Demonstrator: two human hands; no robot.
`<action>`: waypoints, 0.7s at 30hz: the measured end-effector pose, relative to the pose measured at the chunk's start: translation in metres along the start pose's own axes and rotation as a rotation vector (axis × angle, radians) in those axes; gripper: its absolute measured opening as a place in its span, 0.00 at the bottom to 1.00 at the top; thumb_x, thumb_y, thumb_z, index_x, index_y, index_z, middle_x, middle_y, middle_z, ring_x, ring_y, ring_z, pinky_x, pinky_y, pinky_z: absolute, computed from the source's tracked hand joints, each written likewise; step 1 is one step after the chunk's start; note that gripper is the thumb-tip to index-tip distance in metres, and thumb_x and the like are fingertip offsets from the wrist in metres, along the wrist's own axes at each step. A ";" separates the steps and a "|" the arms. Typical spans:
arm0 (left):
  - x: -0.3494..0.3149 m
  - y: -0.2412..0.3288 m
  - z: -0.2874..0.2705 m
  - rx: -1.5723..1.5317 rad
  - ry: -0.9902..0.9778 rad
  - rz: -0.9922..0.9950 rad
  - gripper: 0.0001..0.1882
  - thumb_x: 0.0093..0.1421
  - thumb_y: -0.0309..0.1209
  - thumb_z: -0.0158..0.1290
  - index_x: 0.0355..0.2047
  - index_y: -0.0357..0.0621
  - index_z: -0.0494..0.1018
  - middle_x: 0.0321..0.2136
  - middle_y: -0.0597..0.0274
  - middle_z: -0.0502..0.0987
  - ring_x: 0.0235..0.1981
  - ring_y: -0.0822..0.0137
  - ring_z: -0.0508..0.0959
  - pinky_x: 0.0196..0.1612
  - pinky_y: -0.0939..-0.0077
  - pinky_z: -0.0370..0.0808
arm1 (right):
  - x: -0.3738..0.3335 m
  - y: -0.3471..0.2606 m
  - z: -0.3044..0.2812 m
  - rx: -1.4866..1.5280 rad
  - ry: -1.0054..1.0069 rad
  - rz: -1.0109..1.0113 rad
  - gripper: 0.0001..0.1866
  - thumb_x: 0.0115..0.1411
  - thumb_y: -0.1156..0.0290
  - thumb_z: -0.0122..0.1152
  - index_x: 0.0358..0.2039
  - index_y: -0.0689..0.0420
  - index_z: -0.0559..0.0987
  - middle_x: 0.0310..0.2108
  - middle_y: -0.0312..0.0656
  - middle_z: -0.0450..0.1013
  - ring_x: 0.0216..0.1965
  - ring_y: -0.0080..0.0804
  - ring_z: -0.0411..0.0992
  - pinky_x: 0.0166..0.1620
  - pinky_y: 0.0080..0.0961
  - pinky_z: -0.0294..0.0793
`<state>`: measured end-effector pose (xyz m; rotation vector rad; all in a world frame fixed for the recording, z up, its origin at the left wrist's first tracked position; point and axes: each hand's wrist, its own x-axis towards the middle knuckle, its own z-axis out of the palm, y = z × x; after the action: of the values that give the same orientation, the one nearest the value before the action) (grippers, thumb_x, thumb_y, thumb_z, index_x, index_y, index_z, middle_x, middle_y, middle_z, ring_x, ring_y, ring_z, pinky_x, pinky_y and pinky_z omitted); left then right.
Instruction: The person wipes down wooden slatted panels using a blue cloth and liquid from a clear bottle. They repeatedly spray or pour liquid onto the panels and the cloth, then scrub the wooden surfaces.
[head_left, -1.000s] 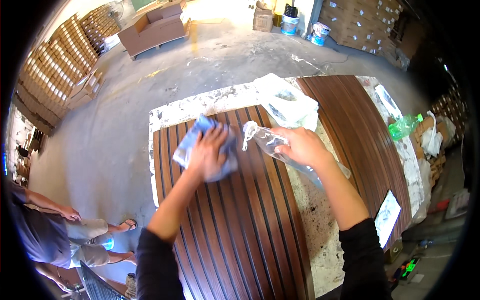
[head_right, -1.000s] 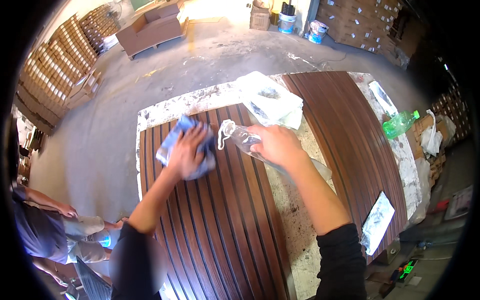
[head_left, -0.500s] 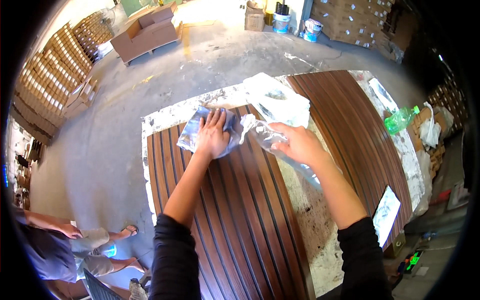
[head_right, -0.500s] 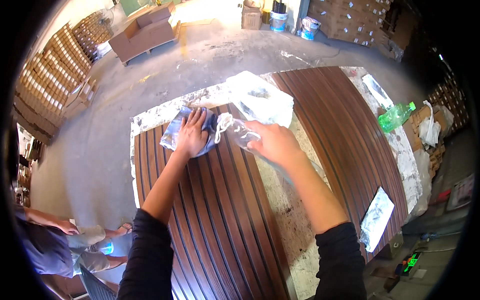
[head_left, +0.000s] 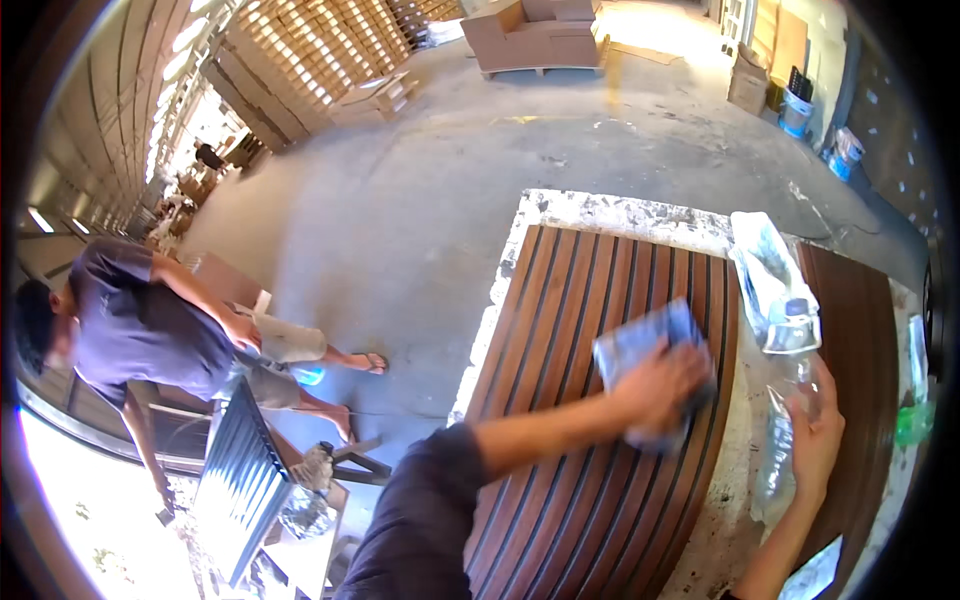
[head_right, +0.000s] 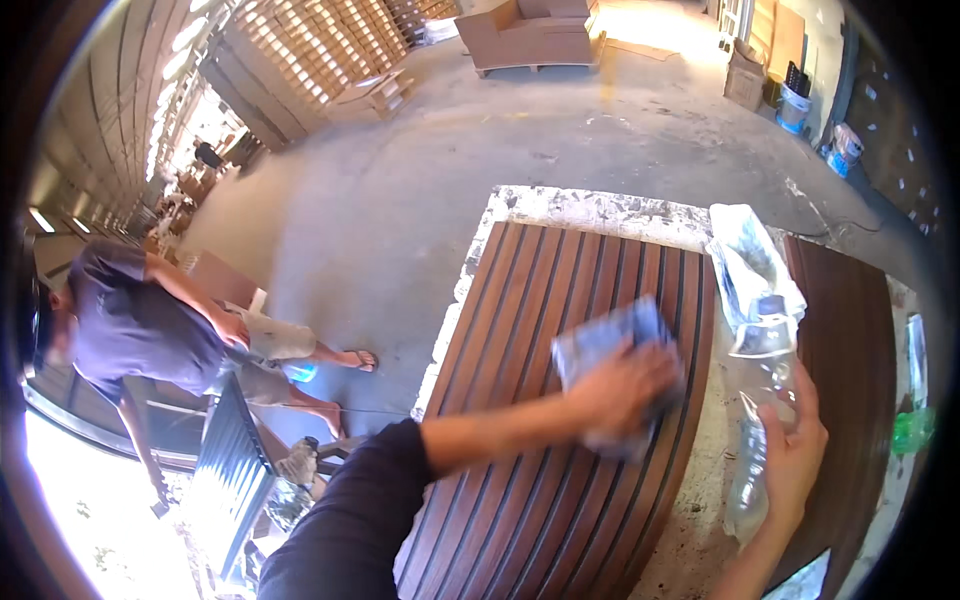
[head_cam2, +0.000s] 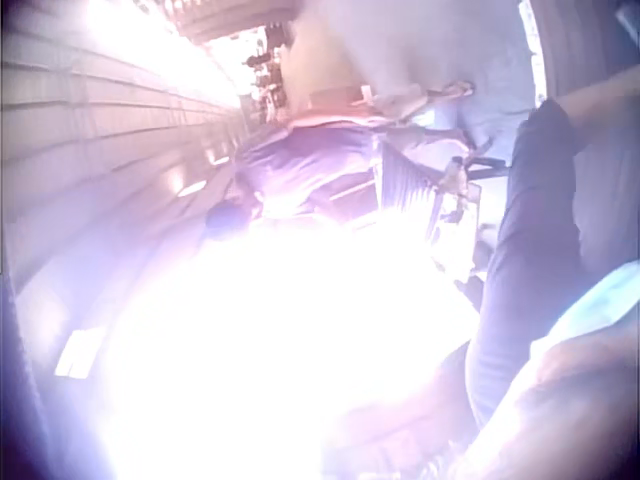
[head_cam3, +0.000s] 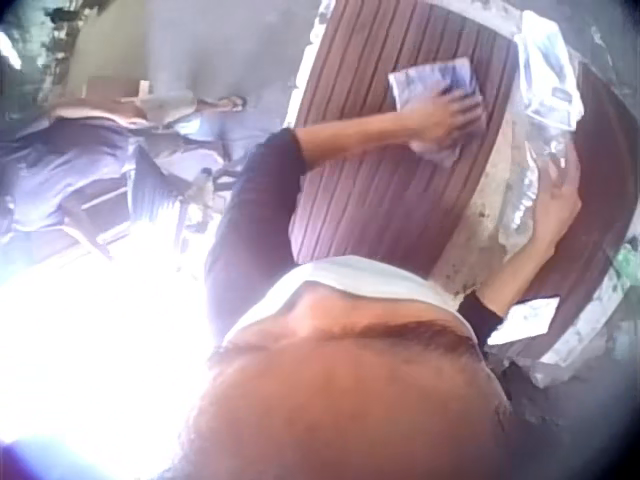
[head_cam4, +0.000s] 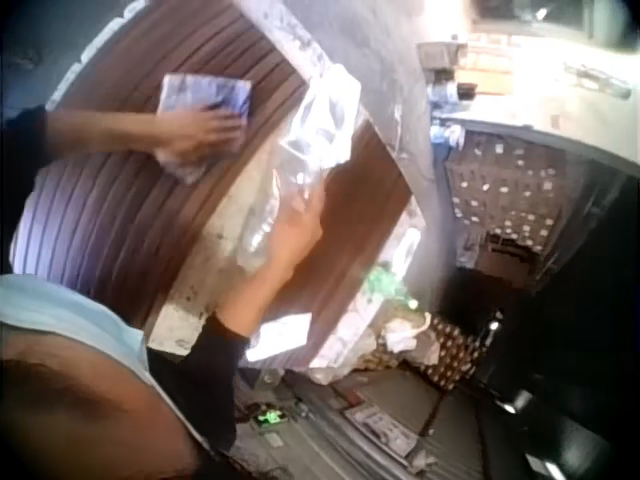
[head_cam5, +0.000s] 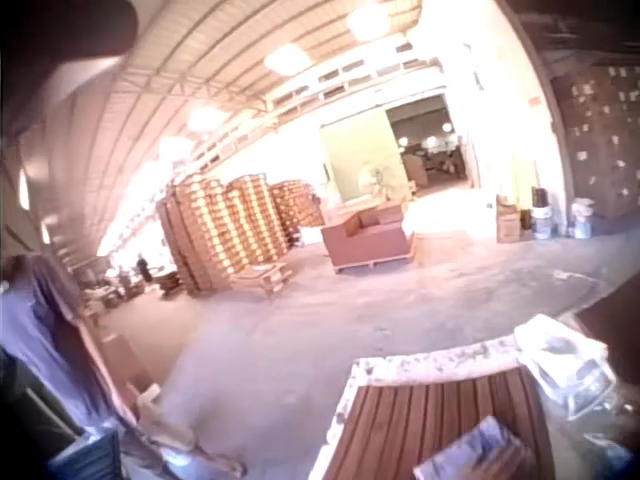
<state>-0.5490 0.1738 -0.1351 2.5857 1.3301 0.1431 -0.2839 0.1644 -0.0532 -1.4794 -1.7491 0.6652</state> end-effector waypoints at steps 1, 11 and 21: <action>-0.030 0.011 0.045 -0.083 0.370 0.131 0.47 0.47 0.52 0.57 0.65 0.48 0.56 0.67 0.54 0.52 0.68 0.55 0.51 0.67 0.47 0.46 | -0.004 0.002 -0.002 0.016 0.049 -0.044 0.30 0.55 0.79 0.60 0.59 0.55 0.68 0.51 0.44 0.73 0.48 0.35 0.74 0.47 0.28 0.74; -0.012 -0.029 0.001 0.063 0.220 -0.331 0.40 0.57 0.47 0.49 0.67 0.50 0.51 0.68 0.55 0.49 0.69 0.53 0.48 0.67 0.43 0.43 | -0.090 0.019 -0.032 0.157 0.432 -0.154 0.34 0.62 0.72 0.59 0.65 0.61 0.55 0.52 0.50 0.70 0.53 0.34 0.68 0.53 0.26 0.66; -0.124 -0.046 -0.019 0.036 0.134 -0.490 0.35 0.54 0.39 0.54 0.63 0.56 0.59 0.66 0.58 0.56 0.67 0.55 0.53 0.67 0.42 0.42 | -0.209 0.034 -0.024 0.234 0.572 0.138 0.32 0.61 0.78 0.54 0.63 0.58 0.53 0.58 0.50 0.62 0.56 0.35 0.64 0.58 0.32 0.62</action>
<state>-0.6616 0.1017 -0.1263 2.2244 1.9820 0.2096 -0.2315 -0.0343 -0.1085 -1.4531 -1.1050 0.4363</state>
